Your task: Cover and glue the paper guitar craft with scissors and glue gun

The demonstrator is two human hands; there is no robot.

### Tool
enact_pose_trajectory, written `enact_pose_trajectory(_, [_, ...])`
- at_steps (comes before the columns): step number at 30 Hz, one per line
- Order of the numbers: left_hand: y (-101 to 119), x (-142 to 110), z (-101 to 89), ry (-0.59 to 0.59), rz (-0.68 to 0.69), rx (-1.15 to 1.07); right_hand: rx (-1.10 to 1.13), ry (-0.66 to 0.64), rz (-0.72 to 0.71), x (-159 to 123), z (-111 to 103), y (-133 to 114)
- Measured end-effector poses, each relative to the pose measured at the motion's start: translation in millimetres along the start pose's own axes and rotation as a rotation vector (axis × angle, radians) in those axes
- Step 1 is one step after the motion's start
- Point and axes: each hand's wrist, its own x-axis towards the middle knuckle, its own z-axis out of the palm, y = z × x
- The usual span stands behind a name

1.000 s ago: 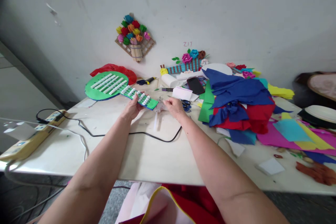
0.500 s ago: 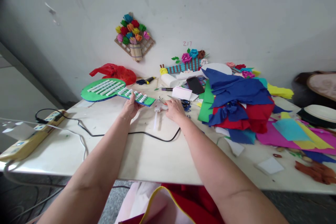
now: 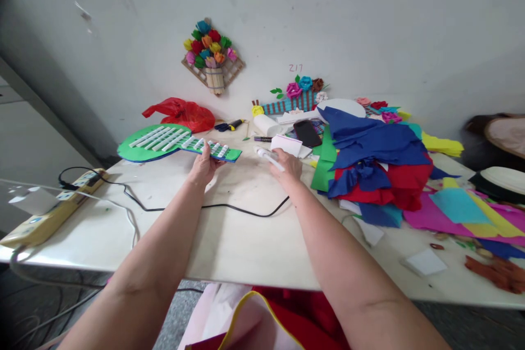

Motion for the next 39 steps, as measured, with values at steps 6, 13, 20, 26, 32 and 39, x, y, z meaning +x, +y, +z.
enact_pose_trajectory(6, [2.0, 0.2, -0.3, 0.065, 0.008, 0.007, 0.237, 0.134, -0.128, -1.5, 1.5, -0.4])
enact_pose_trajectory(13, [1.8, 2.7, -2.4, 0.101, 0.041, 0.020, 0.495, 0.085, -0.230, -1.9, 3.5, -4.9])
enact_pose_trajectory(20, [1.6, 3.2, -3.4, 0.134, 0.040, 0.022, 0.464, -0.022, -0.346, 0.3, 7.0, -3.2])
enact_pose_trajectory(26, [1.8, 2.1, -2.8, 0.140, 0.032, 0.027, 0.351, -0.054, -0.360, 1.1, 9.0, -2.9])
enact_pose_trajectory(32, [2.4, 1.9, -1.9, 0.151, 0.028, 0.024, 0.316, -0.075, -0.322, -2.2, 2.5, -7.6])
enact_pose_trajectory(39, [2.3, 2.1, -2.0, 0.163, 0.042, 0.004, 0.342, -0.083, -0.315, -1.9, 2.4, -6.9])
